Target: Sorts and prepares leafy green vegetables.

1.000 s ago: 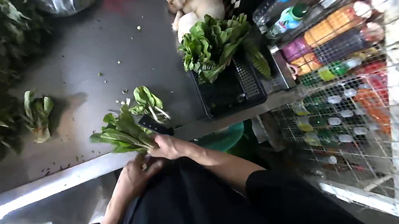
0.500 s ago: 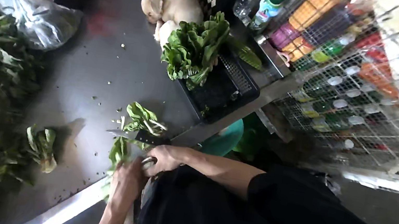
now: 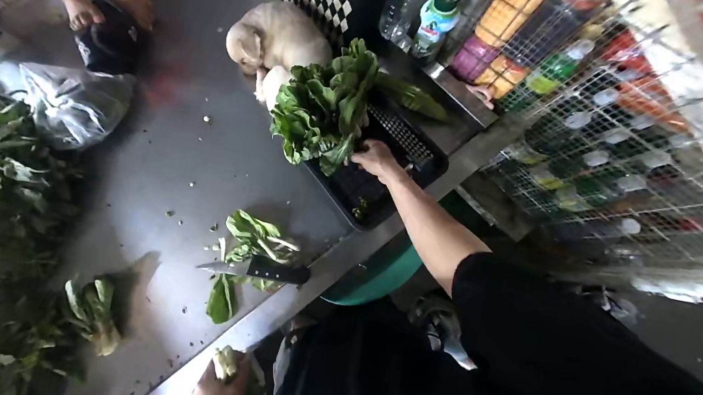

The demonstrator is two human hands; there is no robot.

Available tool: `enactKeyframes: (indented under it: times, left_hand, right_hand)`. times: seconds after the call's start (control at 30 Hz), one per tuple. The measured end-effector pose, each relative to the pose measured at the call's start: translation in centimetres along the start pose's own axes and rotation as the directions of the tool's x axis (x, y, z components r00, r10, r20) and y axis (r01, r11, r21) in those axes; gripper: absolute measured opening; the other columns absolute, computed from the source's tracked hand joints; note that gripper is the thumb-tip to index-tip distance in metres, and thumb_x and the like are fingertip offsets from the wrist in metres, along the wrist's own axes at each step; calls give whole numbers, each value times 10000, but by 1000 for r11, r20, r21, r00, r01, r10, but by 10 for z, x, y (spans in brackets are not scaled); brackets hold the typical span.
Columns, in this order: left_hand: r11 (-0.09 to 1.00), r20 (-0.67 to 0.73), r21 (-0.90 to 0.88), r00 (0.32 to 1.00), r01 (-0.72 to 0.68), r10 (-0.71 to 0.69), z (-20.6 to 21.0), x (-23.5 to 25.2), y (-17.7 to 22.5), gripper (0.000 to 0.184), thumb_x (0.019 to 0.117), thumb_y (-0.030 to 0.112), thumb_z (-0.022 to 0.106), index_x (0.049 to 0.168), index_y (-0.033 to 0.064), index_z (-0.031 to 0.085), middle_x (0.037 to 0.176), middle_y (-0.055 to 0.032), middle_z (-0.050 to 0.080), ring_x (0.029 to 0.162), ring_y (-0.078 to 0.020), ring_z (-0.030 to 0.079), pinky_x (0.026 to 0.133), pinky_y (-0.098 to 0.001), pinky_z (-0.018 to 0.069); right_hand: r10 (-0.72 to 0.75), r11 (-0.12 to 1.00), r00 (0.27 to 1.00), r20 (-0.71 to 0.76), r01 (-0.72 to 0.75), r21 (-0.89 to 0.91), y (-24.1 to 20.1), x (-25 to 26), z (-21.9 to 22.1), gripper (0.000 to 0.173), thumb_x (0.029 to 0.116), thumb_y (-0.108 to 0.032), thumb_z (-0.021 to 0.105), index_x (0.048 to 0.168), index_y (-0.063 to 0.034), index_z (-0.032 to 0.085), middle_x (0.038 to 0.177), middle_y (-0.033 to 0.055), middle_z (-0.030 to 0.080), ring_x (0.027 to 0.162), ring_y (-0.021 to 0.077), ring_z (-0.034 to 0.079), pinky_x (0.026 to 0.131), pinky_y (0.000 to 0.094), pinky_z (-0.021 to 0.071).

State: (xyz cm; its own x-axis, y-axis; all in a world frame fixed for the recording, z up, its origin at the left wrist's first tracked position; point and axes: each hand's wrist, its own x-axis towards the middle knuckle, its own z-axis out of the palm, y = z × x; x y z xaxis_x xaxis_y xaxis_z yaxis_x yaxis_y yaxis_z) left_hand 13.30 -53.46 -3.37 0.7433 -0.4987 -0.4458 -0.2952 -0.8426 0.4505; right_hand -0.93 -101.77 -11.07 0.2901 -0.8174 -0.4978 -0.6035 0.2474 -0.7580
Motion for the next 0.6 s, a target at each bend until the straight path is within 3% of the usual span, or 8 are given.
enactKeyframes:
  times: [0.07,0.17,0.37,0.47,0.6]
  left_hand:
    - [999,-3,-6,999,-47,47,3,2,3,230,865,294,781,995,106,766,875,-78,748,815,-242,719,772,-551,563]
    - [995,-8,7,995,-95,95,6,4,5,244,859,311,780,990,106,765,869,-78,749,807,-245,722,763,-555,565]
    - [996,43,31,996,-84,82,10,7,2,238,856,314,795,991,120,774,879,-79,754,820,-255,725,773,-570,560]
    - [989,33,38,989,-145,143,13,14,-1,267,844,326,801,994,108,771,880,-92,754,815,-267,729,768,-579,568]
    - [983,11,0,983,-185,185,14,21,12,283,825,343,779,988,111,771,863,-79,750,792,-247,723,745,-563,567]
  right_hand:
    - [-37,999,999,-34,37,-12,3,8,15,458,856,-154,785,1271,-5,660,1217,249,671,1133,404,649,979,631,505]
    - [-81,990,995,-55,87,112,11,9,23,441,870,-136,765,1288,-38,664,1199,204,693,1090,347,673,960,579,533]
    - [-170,971,983,67,156,178,21,-9,8,583,817,-217,862,1282,12,593,1179,214,666,1079,321,659,974,525,541]
    - [-185,959,982,38,172,224,17,-37,-7,516,876,-259,812,1243,19,579,1073,201,662,938,288,665,870,483,566]
    - [-138,856,990,-25,132,500,21,-74,-18,462,954,-253,716,1329,-37,552,938,91,646,706,136,591,644,304,520]
